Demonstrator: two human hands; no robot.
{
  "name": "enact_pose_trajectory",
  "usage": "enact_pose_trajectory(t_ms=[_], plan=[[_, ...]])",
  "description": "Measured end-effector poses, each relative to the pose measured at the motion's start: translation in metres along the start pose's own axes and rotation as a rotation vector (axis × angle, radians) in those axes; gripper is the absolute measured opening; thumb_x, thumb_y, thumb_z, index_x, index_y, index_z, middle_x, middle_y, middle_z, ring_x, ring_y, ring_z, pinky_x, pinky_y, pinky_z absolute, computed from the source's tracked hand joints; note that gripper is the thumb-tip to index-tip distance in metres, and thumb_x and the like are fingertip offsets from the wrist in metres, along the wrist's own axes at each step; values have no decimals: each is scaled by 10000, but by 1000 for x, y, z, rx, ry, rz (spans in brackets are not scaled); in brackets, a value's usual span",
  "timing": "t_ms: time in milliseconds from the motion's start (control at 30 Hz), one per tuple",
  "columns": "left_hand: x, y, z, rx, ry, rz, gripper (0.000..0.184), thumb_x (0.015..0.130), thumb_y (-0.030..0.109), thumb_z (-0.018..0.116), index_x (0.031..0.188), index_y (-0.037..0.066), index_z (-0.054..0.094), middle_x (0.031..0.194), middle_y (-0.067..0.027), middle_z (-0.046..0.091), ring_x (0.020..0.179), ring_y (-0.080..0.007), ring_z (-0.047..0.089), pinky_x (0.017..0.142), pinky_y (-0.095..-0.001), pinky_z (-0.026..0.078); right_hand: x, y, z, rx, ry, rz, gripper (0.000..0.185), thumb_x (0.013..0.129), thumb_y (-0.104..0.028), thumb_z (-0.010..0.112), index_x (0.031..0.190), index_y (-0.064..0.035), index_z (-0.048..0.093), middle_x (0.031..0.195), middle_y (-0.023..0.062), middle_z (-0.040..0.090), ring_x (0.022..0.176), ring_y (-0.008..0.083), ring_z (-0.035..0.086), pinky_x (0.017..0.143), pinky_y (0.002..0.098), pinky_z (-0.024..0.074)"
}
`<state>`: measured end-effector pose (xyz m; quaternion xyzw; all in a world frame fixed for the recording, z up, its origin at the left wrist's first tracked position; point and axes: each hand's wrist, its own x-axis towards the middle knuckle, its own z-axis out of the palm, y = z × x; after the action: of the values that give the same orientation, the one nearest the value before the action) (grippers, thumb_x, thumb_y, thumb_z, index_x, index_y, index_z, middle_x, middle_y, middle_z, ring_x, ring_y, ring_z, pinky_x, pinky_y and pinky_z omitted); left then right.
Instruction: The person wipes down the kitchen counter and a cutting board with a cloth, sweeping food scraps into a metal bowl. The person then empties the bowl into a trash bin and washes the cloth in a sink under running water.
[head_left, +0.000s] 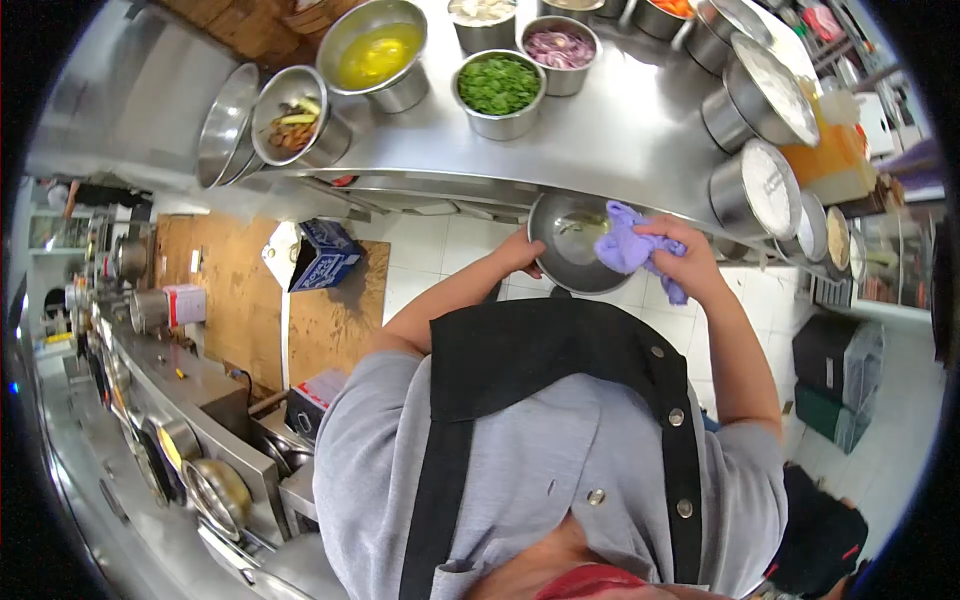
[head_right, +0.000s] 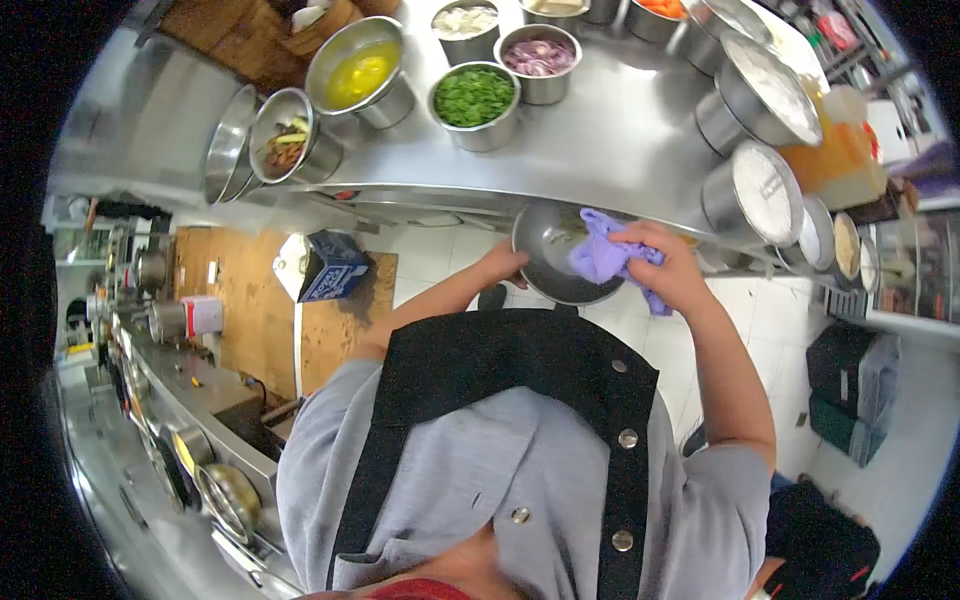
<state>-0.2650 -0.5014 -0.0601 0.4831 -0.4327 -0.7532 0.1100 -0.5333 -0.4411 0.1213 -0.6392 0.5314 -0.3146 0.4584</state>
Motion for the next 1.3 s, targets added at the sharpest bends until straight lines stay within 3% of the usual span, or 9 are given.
enact_pose_trajectory(t_ms=[167,333,533,700,933,1033,1133,1200,1300], plan=[[-4,-10,-13,-64,4,-4,584,768,87,428,1307,43,206,874,-194,576,482,-218,588,433,-310,544,45,-34,39,250,-106,25,608,697,-54,562,1275,-68,375,1076,121,538,984,170,518,860,282,402],[-27,-18,-37,-103,37,85,573,758,84,436,1294,46,239,849,-170,585,487,-196,583,423,-291,534,89,-66,77,411,-190,21,557,708,-81,590,1234,-47,411,1090,106,531,1005,178,510,887,291,395],[-55,-17,-67,-101,88,81,599,739,82,446,1293,34,224,847,-170,583,476,-188,576,416,-299,531,155,-106,145,23,-128,-356,457,718,-58,564,1168,-43,487,1114,97,519,1042,198,494,907,303,380],[-61,-21,-93,-116,101,62,601,737,88,452,1288,15,224,838,-176,585,468,-183,573,414,-298,530,222,-93,199,-440,54,-740,478,681,-133,641,1140,-79,519,1148,127,502,1035,319,464,909,386,371],[-65,-11,-123,-12,10,87,597,744,91,440,1298,25,227,863,-158,587,522,-186,590,419,-273,515,235,-100,219,-835,263,-654,499,665,-174,676,1139,-118,530,1165,114,492,1050,302,460,882,408,373],[-68,-3,-128,9,-46,100,567,742,82,428,1281,17,263,876,-145,583,535,-181,585,429,-264,501,236,-116,214,-747,327,-744,368,679,-169,666,1025,-82,572,1056,128,528,944,283,515,813,393,413],[-62,-2,-131,-6,-79,136,539,744,83,433,1258,5,291,832,-137,584,488,-166,560,413,-266,485,246,-113,213,-189,283,-397,336,744,-184,644,1023,-56,509,1006,105,496,914,238,521,777,367,439],[-65,5,-134,-28,-91,144,522,747,85,437,1245,-1,308,816,-133,584,470,-159,547,406,-266,478,257,-125,216,728,297,-3,308,795,-182,606,1013,-31,449,935,89,476,849,219,527,744,347,462],[-68,11,-141,-2,-182,154,499,754,99,445,1229,-5,332,791,-129,584,462,-155,542,412,-259,475,274,-133,214,1057,277,248,377,797,-196,597,1063,-6,408,989,105,457,860,213,489,757,369,460]])
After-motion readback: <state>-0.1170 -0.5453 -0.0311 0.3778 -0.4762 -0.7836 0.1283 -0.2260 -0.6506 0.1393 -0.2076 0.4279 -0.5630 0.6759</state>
